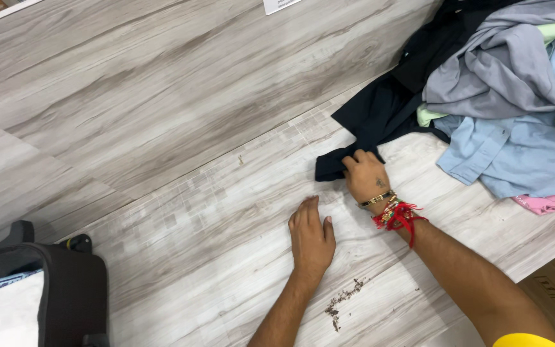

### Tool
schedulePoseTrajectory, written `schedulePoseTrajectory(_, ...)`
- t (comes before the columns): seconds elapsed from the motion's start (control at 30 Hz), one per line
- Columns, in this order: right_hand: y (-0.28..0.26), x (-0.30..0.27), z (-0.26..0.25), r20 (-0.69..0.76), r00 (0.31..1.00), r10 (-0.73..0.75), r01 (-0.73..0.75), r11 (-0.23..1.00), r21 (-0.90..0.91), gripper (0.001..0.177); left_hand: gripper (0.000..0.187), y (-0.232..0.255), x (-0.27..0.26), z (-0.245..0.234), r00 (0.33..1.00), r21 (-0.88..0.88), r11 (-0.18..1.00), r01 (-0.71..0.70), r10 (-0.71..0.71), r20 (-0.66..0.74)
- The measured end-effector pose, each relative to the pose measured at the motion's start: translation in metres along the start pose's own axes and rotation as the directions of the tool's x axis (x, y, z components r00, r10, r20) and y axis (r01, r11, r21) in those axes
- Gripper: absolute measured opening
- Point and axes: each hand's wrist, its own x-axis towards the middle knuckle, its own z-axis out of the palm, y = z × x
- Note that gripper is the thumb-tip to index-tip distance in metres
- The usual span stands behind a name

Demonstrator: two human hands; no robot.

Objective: The person folds a black t-shirt and a pair of grey shorts and places them inside a suitcase.

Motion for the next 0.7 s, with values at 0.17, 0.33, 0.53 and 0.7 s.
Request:
schedulePoseTrajectory(0.17,-0.065,-0.009,-0.002,0.076,0.988,-0.135,0.114,0.966,0.234,0.032,0.051,-0.003,-0.011,-0.007,0.992,0.039,0.998,-0.058,0.062,-0.112)
schedulePoseTrajectory(0.33,-0.047,-0.019,-0.038,0.38,0.923,-0.052,-0.134,0.884,0.448,0.042,0.056,0.005,-0.016,-0.009,0.992,0.093,0.991,-0.098,0.105,-0.065)
schedulePoseTrajectory(0.53,-0.013,-0.029,-0.06,0.31,0.951,-0.019,-0.075,0.954,0.29,0.064,0.061,0.022,-0.006,-0.013,0.962,0.296,0.922,-0.248,0.27,-0.036)
schedulePoseTrajectory(0.7,-0.045,-0.018,0.002,0.218,0.974,0.063,-0.075,0.996,0.048,0.023,0.074,0.022,-0.018,-0.033,0.96,0.255,0.933,-0.253,0.276,-0.057)
